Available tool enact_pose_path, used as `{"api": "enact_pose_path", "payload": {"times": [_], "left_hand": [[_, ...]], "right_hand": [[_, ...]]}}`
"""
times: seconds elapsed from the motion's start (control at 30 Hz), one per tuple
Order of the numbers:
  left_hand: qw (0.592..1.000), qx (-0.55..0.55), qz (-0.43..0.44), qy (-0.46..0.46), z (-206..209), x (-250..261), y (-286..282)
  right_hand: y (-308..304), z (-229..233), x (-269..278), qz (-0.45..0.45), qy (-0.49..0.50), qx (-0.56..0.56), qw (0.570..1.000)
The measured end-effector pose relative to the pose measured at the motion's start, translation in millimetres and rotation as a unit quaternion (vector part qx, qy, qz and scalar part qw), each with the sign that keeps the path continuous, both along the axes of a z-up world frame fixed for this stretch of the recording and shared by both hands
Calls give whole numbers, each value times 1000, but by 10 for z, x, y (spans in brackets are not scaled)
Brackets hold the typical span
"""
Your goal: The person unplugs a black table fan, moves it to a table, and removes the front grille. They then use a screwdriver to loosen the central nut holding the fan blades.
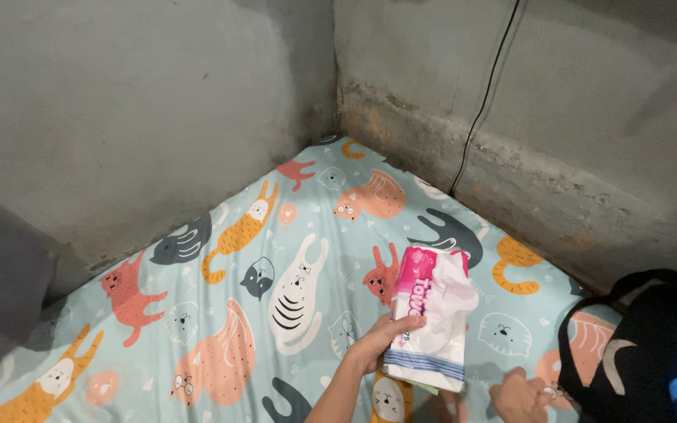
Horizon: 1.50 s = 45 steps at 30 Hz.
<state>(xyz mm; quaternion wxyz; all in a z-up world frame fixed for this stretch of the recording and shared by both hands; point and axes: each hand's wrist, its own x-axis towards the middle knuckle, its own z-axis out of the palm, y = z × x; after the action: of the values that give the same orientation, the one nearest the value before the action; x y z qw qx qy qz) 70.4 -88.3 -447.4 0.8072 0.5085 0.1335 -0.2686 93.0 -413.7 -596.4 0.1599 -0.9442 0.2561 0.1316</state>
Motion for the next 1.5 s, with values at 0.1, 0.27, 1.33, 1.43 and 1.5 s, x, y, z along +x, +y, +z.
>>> {"api": "enact_pose_path", "payload": {"times": [0.1, 0.27, 1.33, 1.43, 1.5], "left_hand": [[1000, 10, 2, 18, -4, -18, 2], [1000, -19, -12, 19, -73, -116, 18], [998, -13, -52, 28, 786, -341, -385], [999, -25, -41, 13, 1319, -325, -405], [998, -31, -35, 47, 1680, -315, -394]], "right_hand": [[-60, -19, -27, -22, 7, -16, 1000], [-107, -82, -219, -61, 25, -30, 997], [250, 1228, -354, -48, -66, 212, 974], [306, 1725, -171, -68, -56, 235, 968], [260, 2092, -122, -72, -52, 247, 965]]}}
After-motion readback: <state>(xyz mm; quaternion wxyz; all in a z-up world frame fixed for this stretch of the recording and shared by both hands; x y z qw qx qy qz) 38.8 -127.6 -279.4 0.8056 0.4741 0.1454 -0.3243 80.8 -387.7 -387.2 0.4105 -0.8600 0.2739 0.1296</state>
